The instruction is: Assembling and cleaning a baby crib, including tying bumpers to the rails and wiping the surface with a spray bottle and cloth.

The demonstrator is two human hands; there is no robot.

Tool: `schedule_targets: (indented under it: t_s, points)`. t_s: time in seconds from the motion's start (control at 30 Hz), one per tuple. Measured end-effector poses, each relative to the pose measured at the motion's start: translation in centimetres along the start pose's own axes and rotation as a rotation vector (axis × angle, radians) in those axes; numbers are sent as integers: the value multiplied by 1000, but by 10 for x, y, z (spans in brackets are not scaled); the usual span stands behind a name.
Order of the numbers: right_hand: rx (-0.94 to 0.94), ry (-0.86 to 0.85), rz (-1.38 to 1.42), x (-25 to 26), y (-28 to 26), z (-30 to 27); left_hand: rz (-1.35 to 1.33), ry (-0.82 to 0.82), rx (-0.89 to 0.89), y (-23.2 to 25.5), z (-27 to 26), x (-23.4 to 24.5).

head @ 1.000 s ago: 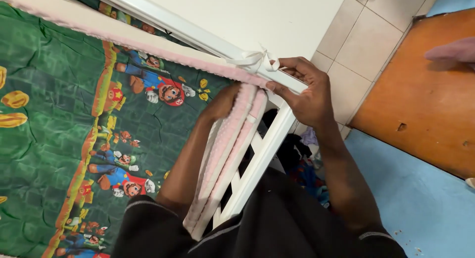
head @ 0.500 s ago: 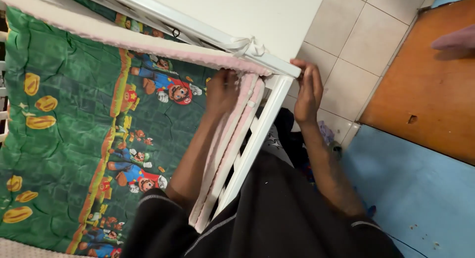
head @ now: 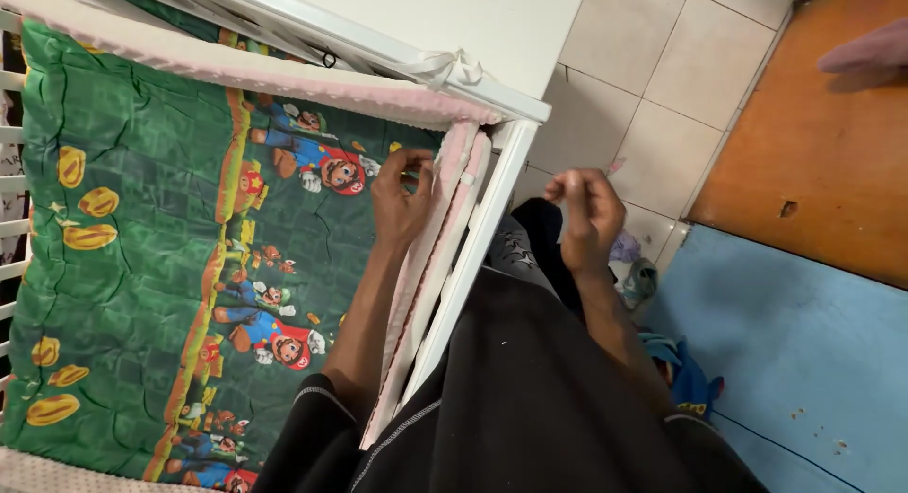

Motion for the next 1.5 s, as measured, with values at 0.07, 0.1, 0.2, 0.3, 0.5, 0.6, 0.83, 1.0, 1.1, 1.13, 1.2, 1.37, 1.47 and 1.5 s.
schedule_targets:
  t_s: [0.07, 0.1, 0.2, 0.3, 0.5, 0.6, 0.83, 1.0, 1.1, 1.13, 1.2, 1.37, 1.47, 1.5]
  points:
    - [-52, -72, -41, -3, 26, 10, 17, 77, -183, 32, -6, 20]
    - [-132, -170, -93, -7, 50, 7, 103, 19, -280, 51, -13, 22]
    - [-215, -334, -133, -24, 76, -5, 255, -30, -435, 72, -24, 14]
    - [-211, -412, -87, -55, 71, -5, 335, -17, -482, 69, -20, 1]
    - [-8, -353, -113, -69, 49, 11, 254, -55, -679, 92, -10, 5]
    - [72, -349, -145, -61, 58, 6, 261, -111, -742, 88, -10, -8]
    - [-24, -326, 70, -54, 84, 1, 90, -393, -546, 107, 13, 7]
    - [-122, -200, 301, -41, 101, 6, -339, -536, -363, 112, 14, 22]
    - [-244, -94, 506, -35, 93, 11, -663, -553, -374, 152, 4, 45]
    - [-310, -33, 602, -33, 91, 11, -855, -593, -429, 172, -3, 57]
    - [-339, -3, 678, -12, 107, 12, -547, -310, -520, 169, -2, 65]
    - [-383, 31, 829, -4, 88, 9, 190, -89, -327, 74, 9, 8]
    - [-427, 54, 825, 3, 76, 3, 122, -160, -299, 61, 2, -15]
    - [-427, 22, 800, 5, 69, 0, 21, -186, -267, 64, -1, -16]
Point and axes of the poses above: each hand's wrist, its own z-axis towards the middle knuckle, its own x-axis out of the back of the hand, y = z × x, the point moved 7 cm from there along z, towards the middle knuckle, and after that the axes turned 14 degrees about z, right-handed, at the moved point
